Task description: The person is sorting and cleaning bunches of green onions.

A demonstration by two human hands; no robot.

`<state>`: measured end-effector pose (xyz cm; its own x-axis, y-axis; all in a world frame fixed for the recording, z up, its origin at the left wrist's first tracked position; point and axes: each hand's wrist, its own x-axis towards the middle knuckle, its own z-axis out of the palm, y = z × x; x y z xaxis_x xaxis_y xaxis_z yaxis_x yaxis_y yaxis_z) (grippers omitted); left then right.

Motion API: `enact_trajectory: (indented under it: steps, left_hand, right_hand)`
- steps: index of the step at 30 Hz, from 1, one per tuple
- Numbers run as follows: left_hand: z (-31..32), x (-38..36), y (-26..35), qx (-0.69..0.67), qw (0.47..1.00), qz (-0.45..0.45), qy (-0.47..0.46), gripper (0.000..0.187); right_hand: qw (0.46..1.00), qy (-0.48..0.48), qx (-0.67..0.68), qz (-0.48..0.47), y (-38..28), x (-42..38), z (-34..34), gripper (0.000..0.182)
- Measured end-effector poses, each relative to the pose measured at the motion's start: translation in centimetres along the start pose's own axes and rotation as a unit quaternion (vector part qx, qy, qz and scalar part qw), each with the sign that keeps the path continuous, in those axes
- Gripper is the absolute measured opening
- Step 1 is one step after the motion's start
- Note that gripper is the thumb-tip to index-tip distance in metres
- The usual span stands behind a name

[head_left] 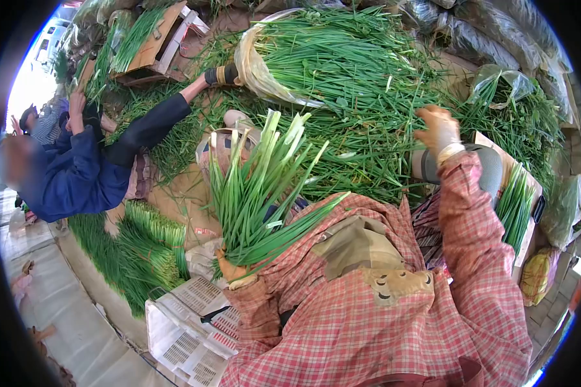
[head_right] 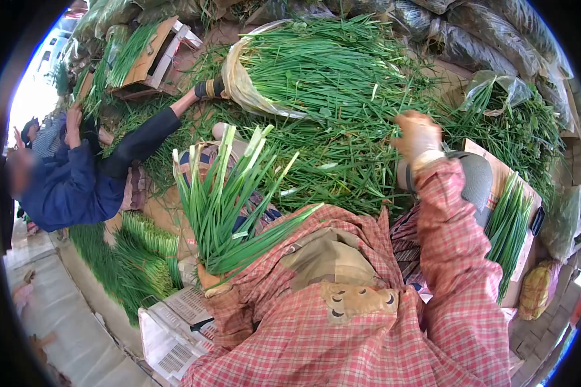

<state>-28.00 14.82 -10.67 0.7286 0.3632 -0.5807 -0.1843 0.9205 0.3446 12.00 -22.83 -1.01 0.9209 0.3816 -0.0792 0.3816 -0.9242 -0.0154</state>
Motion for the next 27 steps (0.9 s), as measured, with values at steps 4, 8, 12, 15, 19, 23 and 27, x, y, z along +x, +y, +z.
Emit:
enact_trajectory:
  steps: [4,8,12,15,19,23,27]
  left_hand:
    - [0.1,0.3,0.1,0.002,0.995,0.055,0.089,0.062]
    - [1.1,0.2,0.1,0.025,0.991,0.051,0.117,0.062]
    - [2.0,0.1,0.0,0.039,0.991,0.034,0.127,0.063]
    - [3.6,0.2,-0.4,0.052,0.987,0.040,0.147,0.063]
    - [4.7,0.5,-1.2,0.058,0.986,0.078,0.136,0.057]
    - [3.1,1.1,-0.6,0.042,0.989,0.057,0.129,0.049]
    - [2.7,1.3,-0.2,0.037,0.989,0.061,0.131,0.042]
  right_hand:
    - [0.786,-0.059,0.609,-0.083,-12.0,0.2,-2.9,0.037]
    - [0.732,-0.121,0.659,-0.123,-16.7,1.1,-2.6,0.020]
    - [0.840,0.054,0.485,-0.238,-15.1,0.4,-3.1,0.012]
    - [0.893,0.222,0.286,-0.268,-10.0,0.7,-2.7,0.007]
    - [0.987,0.022,-0.155,-0.028,-0.8,3.5,1.1,0.011]
    - [0.886,-0.046,0.459,-0.041,-9.2,3.2,-4.3,0.032]
    - [0.773,-0.291,0.561,-0.056,-15.8,3.6,-2.0,0.042]
